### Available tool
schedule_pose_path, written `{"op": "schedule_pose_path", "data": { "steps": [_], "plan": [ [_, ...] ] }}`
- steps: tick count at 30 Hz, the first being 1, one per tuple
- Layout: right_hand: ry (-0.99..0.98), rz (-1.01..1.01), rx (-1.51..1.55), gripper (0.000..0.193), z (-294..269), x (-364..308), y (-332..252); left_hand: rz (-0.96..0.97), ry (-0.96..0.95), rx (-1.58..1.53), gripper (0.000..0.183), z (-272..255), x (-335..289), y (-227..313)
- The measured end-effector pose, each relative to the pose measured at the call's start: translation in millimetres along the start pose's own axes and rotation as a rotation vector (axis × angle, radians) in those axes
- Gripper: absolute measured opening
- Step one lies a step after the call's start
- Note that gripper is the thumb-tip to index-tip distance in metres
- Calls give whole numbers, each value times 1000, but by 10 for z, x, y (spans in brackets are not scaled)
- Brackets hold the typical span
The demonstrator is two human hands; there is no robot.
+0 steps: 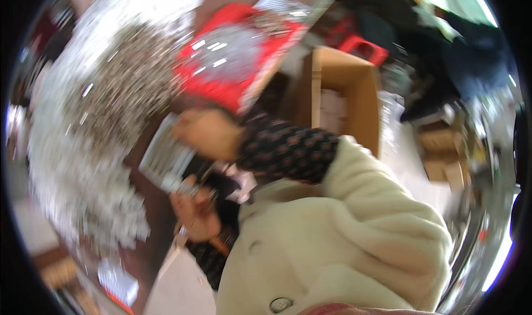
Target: The person assembles small electronic components by inserting a metal piece into a white plastic housing, then placing a small round component into the housing. The person repeatedly picks up components from a tray and a pile on the table, assembles them, and places the finished units into a cardboard box.
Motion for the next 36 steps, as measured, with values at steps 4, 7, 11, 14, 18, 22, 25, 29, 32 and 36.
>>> {"op": "schedule_pose_path", "data": {
  "steps": [4, 7, 11, 14, 18, 22, 25, 29, 32, 36],
  "plan": [
    [142, -21, 306, 13, -252, 23, -168, 150, -8, -11, 24, 102, -170, 10],
    [193, 72, 661, 19, -551, -117, -361, 163, -46, -98, 19, 186, -239, 36],
    [216, -69, 643, 19, -759, -209, -676, 181, -75, -126, 17, 259, -265, 80],
    [209, -118, 587, 19, -778, -272, -798, 187, -3, -71, 17, 234, -313, 62],
    [197, -169, 522, 22, -762, -315, -867, 195, 28, -64, 18, 209, -352, 50],
    [174, -76, 593, 24, -717, -304, -843, 146, 37, -109, 17, 172, -348, 36],
    [266, -178, 509, 26, -704, -268, -881, 113, 38, -144, 17, 129, -341, 14],
    [256, -306, 496, 28, -607, -250, -953, 82, 19, -149, 17, 61, -325, 26],
    [237, -334, 490, 26, -512, -247, -988, 170, 103, -127, 17, -32, -342, 102],
    [174, -187, 438, 28, -272, -136, -858, 220, 109, -178, 17, -93, -359, 198]
  ]
}}
Point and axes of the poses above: each hand's wrist, its own x-axis towards the middle knuckle, its own z-axis out of the palm, y = z × x, the point moved 6 cm from there along x, towards the middle knuckle, and after that the axes turned 8 degrees about y, right-handed, at the moved point
